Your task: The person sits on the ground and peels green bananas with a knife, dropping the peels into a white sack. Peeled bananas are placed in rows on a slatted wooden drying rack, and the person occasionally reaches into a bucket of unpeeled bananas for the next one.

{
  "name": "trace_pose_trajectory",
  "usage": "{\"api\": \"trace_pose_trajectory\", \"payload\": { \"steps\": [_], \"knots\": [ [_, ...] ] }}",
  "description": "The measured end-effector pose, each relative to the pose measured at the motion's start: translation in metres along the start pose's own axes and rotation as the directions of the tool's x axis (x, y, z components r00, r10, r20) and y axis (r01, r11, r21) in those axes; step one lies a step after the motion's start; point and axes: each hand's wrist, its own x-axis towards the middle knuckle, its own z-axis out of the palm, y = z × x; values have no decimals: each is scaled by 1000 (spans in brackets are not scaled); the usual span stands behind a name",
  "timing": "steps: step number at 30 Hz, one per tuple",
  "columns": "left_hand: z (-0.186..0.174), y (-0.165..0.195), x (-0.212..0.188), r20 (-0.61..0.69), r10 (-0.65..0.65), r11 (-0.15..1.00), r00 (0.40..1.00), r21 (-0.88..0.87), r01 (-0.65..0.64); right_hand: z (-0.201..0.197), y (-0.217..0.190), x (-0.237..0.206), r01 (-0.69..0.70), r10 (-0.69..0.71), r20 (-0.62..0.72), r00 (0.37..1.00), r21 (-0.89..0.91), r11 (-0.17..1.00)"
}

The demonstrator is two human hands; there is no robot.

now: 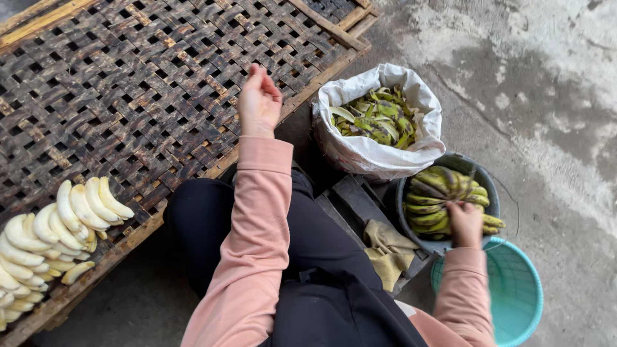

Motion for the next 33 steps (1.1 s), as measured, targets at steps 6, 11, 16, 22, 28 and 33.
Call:
{"api": "trace_pose_trajectory", "payload": {
  "steps": [6, 11, 16, 22, 28, 33],
  "knots": [
    [1, 24, -15, -196, 228, 968, 954, -60, -244, -113, -104, -33, 137, -122, 67, 990, -634, 762],
    [18, 15, -24, -301, 386, 909, 872, -36, -415, -117, -231, -31, 335, -155, 311, 938, -693, 638],
    [26, -1, -28, -396, 524, 840, 754, 93, -535, -33, -332, 22, 523, -109, 588, 801, -601, 604],
    [26, 3, -30, -398, 640, 755, 657, 164, -635, 179, -392, 95, 808, -336, 742, 579, -470, 355],
    [40, 17, -30, -382, 734, 663, 562, 220, -716, 364, -374, 105, 780, -658, 541, 525, -615, 116],
    [36, 18, -11, -403, 749, 650, 526, 295, -700, 405, -330, 85, 834, -780, 415, 468, -500, 234]
  ]
}}
